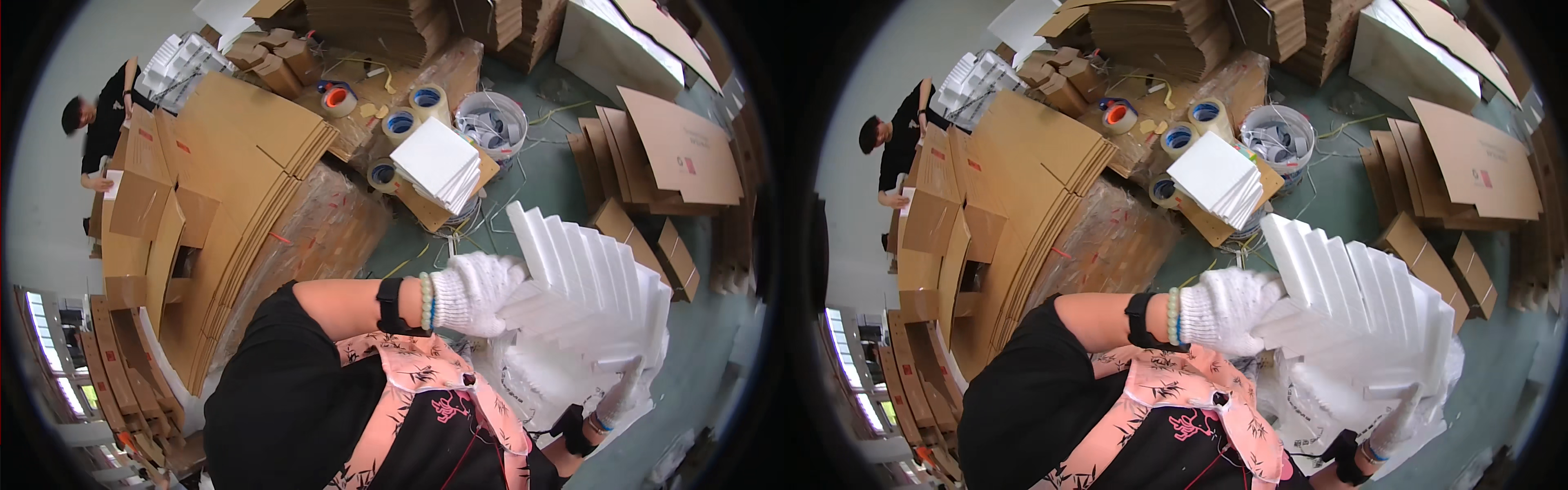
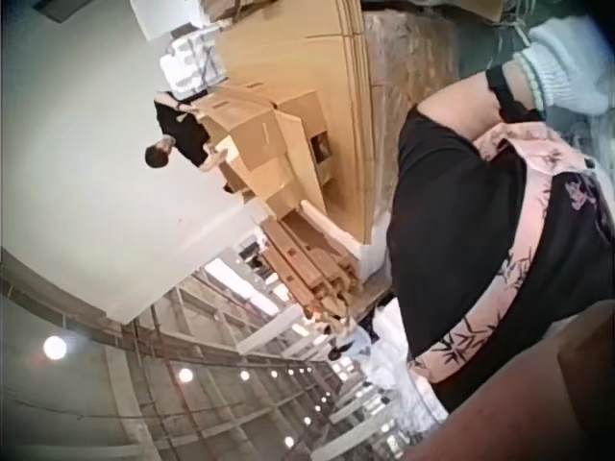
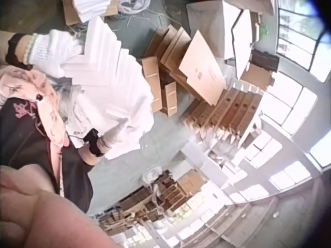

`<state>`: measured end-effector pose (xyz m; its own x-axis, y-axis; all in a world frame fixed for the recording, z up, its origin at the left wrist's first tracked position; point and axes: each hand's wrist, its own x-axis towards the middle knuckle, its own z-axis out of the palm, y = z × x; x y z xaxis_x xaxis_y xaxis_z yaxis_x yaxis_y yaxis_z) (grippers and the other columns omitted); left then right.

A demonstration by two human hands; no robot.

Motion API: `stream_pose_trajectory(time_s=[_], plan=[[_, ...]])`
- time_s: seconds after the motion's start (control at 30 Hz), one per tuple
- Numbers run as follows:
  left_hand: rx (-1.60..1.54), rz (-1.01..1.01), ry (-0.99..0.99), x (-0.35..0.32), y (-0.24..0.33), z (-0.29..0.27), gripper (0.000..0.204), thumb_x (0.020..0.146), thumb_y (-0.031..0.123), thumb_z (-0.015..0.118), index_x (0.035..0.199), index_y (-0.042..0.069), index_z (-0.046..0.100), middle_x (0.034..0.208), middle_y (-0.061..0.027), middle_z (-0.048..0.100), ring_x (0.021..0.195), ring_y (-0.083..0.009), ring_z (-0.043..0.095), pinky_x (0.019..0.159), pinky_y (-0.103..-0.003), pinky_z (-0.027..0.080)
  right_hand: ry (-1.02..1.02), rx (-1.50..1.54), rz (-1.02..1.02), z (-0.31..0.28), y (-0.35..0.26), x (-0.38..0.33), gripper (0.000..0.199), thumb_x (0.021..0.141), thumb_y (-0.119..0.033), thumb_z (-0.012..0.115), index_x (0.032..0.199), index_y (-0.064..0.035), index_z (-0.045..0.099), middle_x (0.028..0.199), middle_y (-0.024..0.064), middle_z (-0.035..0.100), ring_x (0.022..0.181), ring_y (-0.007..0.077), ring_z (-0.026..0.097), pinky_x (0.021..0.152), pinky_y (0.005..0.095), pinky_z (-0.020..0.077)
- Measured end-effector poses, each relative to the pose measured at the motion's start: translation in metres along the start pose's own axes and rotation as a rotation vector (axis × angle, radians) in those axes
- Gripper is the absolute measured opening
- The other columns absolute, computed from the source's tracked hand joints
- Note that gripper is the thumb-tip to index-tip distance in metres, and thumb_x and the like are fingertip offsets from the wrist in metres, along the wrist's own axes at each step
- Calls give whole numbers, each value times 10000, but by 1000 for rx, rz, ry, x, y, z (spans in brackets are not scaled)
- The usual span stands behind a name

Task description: The person assembles a cardboard box and places white foam corner protectors inside it. They retrieve the foam pieces from a large plastic bag and arrange them within the box, then use a tape dispenser to seal the box flaps.

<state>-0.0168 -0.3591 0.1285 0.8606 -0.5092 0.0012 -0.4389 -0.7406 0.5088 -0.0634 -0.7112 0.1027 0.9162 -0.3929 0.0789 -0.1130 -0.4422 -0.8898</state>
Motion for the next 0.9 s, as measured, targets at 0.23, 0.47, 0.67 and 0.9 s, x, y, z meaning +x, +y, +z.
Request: stream_pose_trajectory(time_s=[0.23, 0.47, 0.67, 0.9], plan=[[163, -507, 348, -157, -73, -175, 557, 704, 413, 724, 1012, -27, 579, 884, -216, 630, 784, -365, 660, 685, -460, 548, -513, 158, -424, 230, -251, 57, 644, 955, -308, 576, 1490, -32, 347, 1425, 169, 471, 1287, 228, 454, 1085, 344, 337], [165, -1015, 513, -266, -138, -245, 462, 777, 404, 682, 1105, 83, 627, 906, -230, 653, 822, -395, 671, 720, -480, 556, -822, -47, -657, 490, -424, 0, 914, 861, -562, 603, 1542, -83, 227, 1269, 254, 607, 1171, 375, 605, 997, 391, 453], [-198, -1291, 582, -287, -204, -317, 490, 752, 457, 702, 1046, 65, 679, 869, -211, 706, 869, -366, 699, 770, -445, 566, -1061, -216, -931, 687, -505, -31, 970, 826, -612, 595, 1547, -90, 210, 1211, 243, 647, 1142, 384, 625, 990, 416, 461], [-455, -1495, 754, -290, -310, -335, 574, 738, 498, 721, 1031, 6, 684, 873, -205, 717, 883, -328, 708, 796, -411, 558, -1321, -148, -1018, 845, -542, -98, 1042, 793, -533, 699, 1558, -90, 146, 1329, 256, 569, 1223, 393, 564, 1045, 408, 439]])
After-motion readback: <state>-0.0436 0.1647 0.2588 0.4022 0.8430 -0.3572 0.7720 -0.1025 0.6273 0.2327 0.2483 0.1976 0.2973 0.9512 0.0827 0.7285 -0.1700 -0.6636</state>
